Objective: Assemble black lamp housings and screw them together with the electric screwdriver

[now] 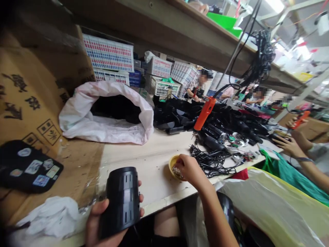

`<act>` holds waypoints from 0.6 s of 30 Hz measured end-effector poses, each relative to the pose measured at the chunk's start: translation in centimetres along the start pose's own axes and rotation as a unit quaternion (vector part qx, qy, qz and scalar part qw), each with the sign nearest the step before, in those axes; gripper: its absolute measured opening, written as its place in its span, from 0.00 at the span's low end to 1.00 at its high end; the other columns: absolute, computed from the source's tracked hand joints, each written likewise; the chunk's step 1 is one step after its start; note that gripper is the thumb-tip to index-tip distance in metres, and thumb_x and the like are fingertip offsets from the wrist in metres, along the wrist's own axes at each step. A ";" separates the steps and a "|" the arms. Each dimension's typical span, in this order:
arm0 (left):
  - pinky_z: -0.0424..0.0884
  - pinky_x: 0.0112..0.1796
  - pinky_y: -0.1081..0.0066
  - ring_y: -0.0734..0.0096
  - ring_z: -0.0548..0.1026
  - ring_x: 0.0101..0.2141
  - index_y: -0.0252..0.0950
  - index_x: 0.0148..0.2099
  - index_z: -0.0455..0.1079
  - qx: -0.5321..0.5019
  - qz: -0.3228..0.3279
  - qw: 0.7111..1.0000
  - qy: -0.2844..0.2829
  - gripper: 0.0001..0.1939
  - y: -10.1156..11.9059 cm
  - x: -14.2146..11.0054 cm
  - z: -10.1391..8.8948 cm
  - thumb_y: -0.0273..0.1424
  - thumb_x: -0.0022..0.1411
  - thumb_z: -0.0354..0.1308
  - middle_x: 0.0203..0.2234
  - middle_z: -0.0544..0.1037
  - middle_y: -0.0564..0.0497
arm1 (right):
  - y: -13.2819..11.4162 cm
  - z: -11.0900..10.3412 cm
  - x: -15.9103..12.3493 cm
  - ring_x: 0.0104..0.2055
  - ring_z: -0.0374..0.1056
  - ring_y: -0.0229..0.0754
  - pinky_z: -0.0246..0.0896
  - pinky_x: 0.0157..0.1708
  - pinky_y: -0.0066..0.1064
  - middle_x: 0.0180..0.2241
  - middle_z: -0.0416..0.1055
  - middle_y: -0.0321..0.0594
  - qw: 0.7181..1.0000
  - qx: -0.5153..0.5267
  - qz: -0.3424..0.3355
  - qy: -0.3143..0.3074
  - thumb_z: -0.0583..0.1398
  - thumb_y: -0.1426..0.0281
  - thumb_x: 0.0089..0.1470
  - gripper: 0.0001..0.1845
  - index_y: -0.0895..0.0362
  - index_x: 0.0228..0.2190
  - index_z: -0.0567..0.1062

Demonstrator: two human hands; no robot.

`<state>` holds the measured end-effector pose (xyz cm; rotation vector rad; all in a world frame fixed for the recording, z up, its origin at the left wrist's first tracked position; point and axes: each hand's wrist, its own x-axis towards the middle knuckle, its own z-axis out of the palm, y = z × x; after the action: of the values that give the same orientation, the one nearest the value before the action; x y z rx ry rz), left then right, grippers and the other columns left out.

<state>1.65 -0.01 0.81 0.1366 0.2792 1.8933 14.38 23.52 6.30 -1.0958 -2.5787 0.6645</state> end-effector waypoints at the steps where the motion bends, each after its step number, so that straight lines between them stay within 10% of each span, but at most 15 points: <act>1: 0.76 0.41 0.55 0.50 0.79 0.42 0.40 0.51 0.76 -0.006 -0.003 1.000 -0.002 0.21 -0.1 0.0 0.0 0.36 0.54 0.66 0.49 0.78 0.39 | -0.8 -0.1 -0.6 0.30 0.66 0.41 0.59 0.31 0.31 0.26 0.72 0.39 0.999 0.032 -0.023 0.006 0.59 0.69 0.55 0.08 0.56 0.25 0.69; 7: 0.75 0.44 0.58 0.54 0.79 0.41 0.35 0.47 0.79 -0.016 -0.017 1.000 -0.021 0.17 -0.5 0.2 -0.9 0.36 0.57 0.64 0.43 0.81 0.41 | -8.0 0.3 -5.7 0.27 0.66 0.36 0.60 0.27 0.26 0.25 0.71 0.36 0.913 0.374 -0.150 -0.067 0.65 0.61 0.53 0.15 0.56 0.25 0.69; 18: 0.76 0.40 0.63 0.59 0.78 0.32 0.32 0.34 0.79 0.008 -0.011 0.996 0.089 0.16 -0.9 0.2 -0.2 0.37 0.44 0.72 0.24 0.79 0.47 | -12.5 1.2 -8.6 0.30 0.64 0.34 0.58 0.30 0.22 0.27 0.69 0.33 0.932 0.215 -0.262 -0.129 0.61 0.79 0.55 0.10 0.55 0.26 0.67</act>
<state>2.39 0.46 0.41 -0.0256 0.4160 1.8843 12.14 9.26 11.06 -0.1772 -2.5717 1.2042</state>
